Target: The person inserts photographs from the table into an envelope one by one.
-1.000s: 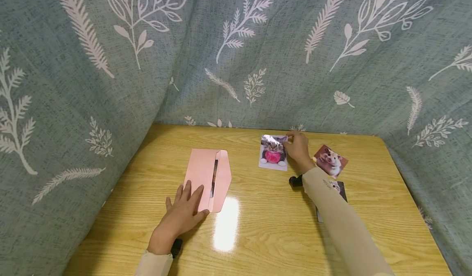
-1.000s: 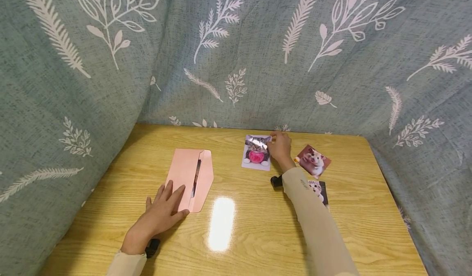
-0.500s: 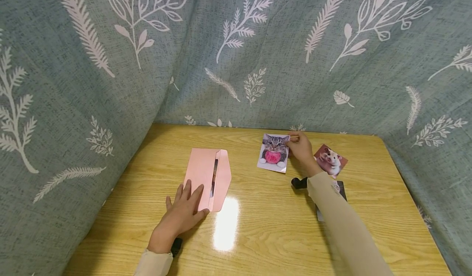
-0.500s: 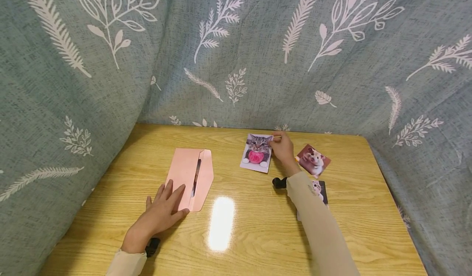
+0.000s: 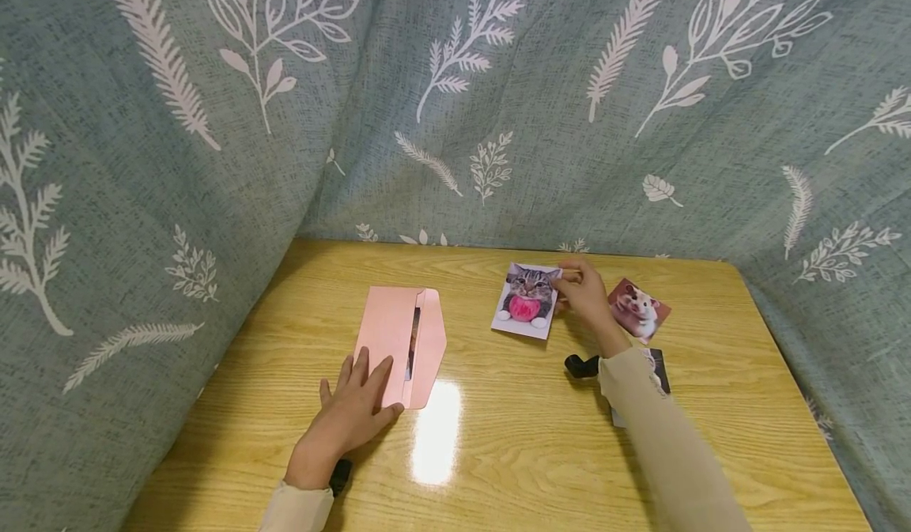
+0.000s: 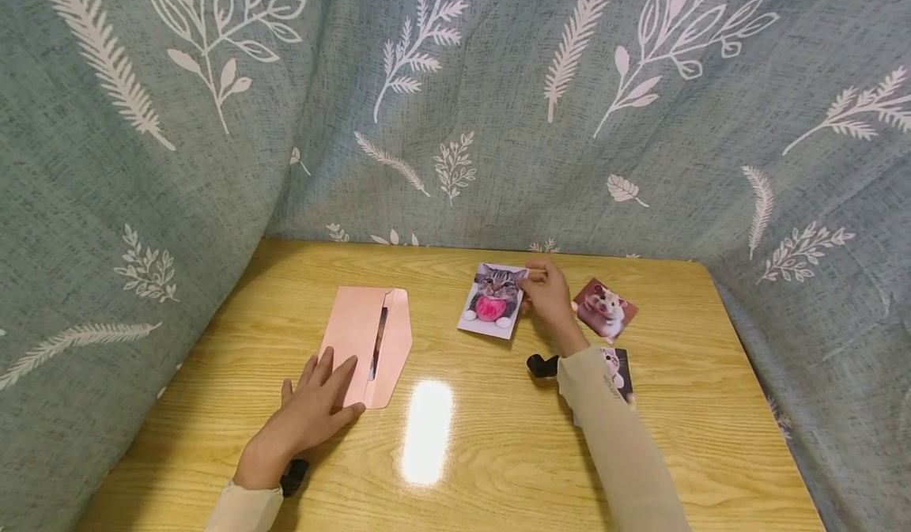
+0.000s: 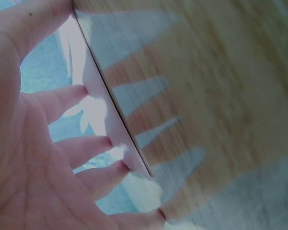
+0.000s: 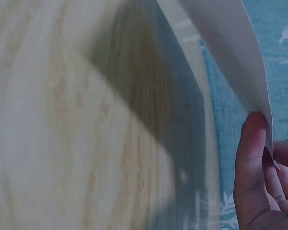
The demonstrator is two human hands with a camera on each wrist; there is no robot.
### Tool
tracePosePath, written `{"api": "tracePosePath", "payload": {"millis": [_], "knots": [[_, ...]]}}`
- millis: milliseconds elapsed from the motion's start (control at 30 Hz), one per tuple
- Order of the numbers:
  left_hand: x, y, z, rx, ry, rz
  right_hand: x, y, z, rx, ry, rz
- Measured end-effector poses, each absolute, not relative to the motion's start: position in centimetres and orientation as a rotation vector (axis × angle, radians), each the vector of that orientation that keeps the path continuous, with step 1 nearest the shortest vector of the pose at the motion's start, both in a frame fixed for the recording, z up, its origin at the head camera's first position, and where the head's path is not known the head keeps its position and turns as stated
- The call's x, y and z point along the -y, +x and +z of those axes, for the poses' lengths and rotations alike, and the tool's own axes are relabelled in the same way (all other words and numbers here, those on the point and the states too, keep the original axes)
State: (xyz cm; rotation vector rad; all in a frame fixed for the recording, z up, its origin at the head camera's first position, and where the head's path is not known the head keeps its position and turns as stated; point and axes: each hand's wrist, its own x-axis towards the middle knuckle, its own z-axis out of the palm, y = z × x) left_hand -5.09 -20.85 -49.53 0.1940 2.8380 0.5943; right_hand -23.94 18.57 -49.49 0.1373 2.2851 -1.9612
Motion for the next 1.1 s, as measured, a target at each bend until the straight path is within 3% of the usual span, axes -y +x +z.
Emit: {"api": "tracePosePath", "payload": {"millis": [1100], "knots": [[20.8,-5.1,-49.7,-2.838,0.187,0.600,-10.9,-20.8,-51.4,-2.225,0.035,-2.009]]}}
